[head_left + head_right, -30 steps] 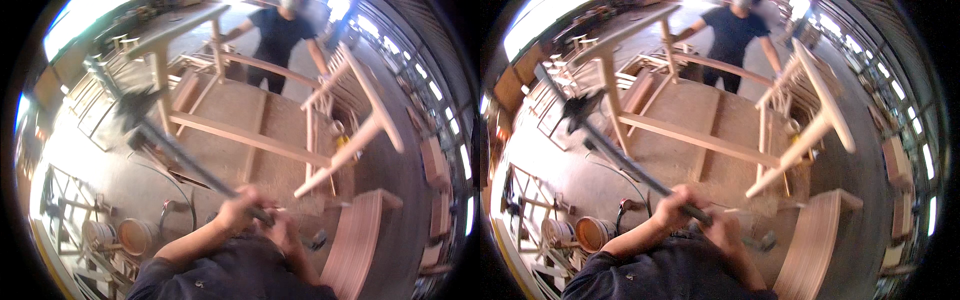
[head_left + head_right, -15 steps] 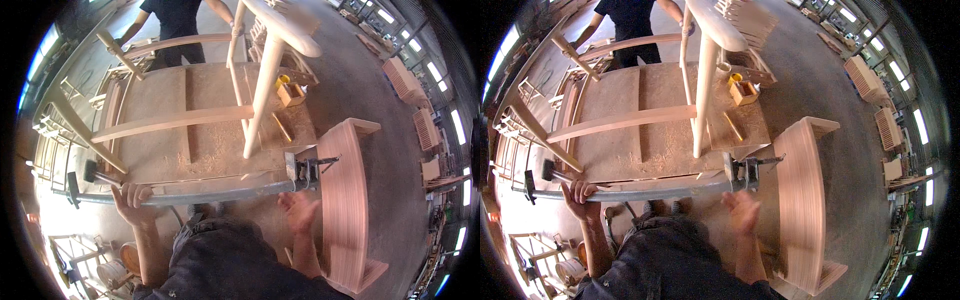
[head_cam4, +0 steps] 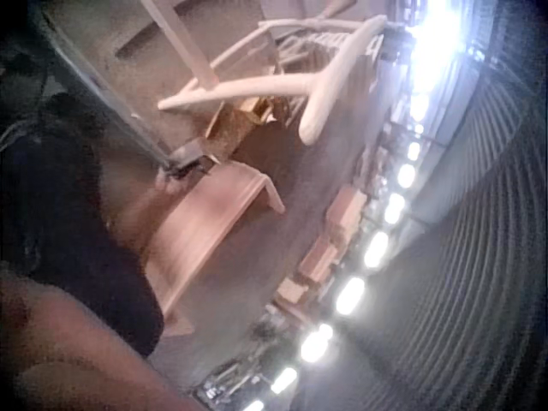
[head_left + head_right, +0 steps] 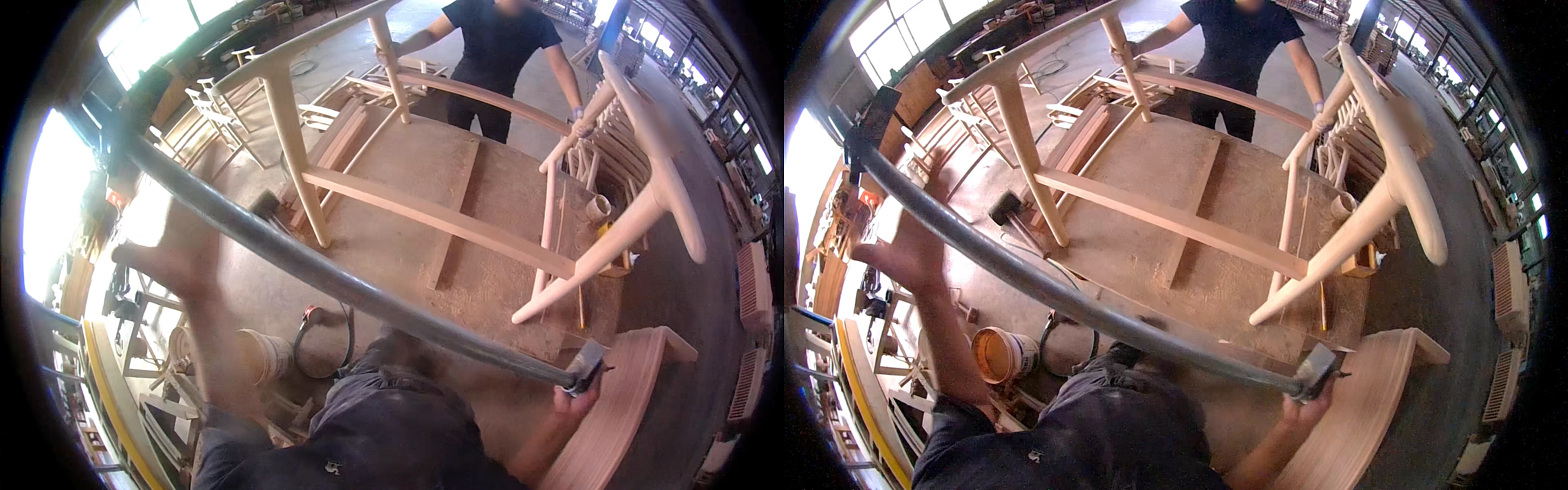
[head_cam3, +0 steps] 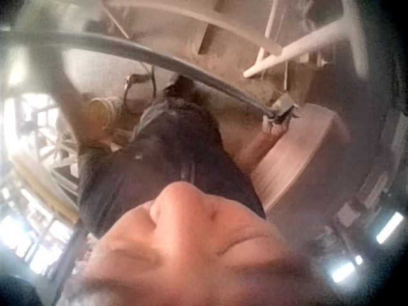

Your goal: The person assembles a wooden chair frame by inserting legs and securing them with a metal bar clamp. They then use a handheld orbital sander to smooth the chair's surfaces. The person moves the assembled chair to a stack of similar frames.

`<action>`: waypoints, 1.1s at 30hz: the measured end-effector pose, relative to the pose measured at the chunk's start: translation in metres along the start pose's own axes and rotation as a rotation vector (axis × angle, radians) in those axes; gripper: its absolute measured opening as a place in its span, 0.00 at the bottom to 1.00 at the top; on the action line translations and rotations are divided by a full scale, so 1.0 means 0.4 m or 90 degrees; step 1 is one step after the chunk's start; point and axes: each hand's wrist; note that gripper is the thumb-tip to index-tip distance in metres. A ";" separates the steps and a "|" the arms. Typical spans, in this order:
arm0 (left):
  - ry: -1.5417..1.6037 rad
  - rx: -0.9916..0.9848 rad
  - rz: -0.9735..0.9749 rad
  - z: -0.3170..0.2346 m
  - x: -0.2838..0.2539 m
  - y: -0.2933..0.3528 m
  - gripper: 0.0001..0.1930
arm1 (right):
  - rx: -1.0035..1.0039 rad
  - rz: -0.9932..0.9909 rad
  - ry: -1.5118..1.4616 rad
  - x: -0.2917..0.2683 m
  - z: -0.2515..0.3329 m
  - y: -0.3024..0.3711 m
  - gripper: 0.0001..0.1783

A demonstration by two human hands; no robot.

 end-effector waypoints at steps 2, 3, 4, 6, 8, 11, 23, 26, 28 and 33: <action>-0.016 0.094 0.030 -0.217 -0.109 -0.052 0.75 | -0.008 0.008 -0.019 -0.029 0.024 -0.036 0.21; 0.015 0.080 0.177 -0.262 -0.135 -0.069 0.70 | 0.005 0.024 0.003 -0.030 0.017 -0.058 0.21; 0.037 0.107 -0.023 -0.238 -0.147 -0.075 0.65 | 0.022 0.035 0.040 -0.006 0.028 -0.066 0.21; 0.072 0.157 -0.416 -0.171 -0.161 -0.080 0.56 | -0.059 -0.188 0.181 0.101 -0.006 -0.055 0.24; 0.146 0.079 -0.306 -0.147 -0.459 -0.043 0.40 | -0.131 -0.081 0.458 0.165 -0.081 -0.046 0.25; -0.088 0.062 -0.423 0.077 -0.562 -0.074 0.31 | -0.066 -0.161 0.432 0.307 -0.111 -0.065 0.25; 0.077 -0.098 -0.616 0.428 -0.764 -0.148 0.37 | -0.013 -0.267 0.505 0.188 -0.009 -0.241 0.17; -0.002 -0.122 -0.625 0.438 -0.694 -0.201 0.35 | 0.020 -0.256 0.478 0.177 0.026 -0.302 0.15; -0.030 -0.128 -0.659 0.423 -0.651 -0.205 0.34 | 0.013 -0.254 0.487 0.195 0.011 -0.304 0.14; -0.081 -0.147 -0.665 0.400 -0.669 -0.189 0.35 | 0.028 -0.260 0.514 0.176 0.007 -0.277 0.12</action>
Point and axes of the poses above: each hand's wrist, its own y-axis away from the middle knuckle, its own x-axis out of the palm, z = x × y, and after that the axes turned 9 degrees about -x, right-handed
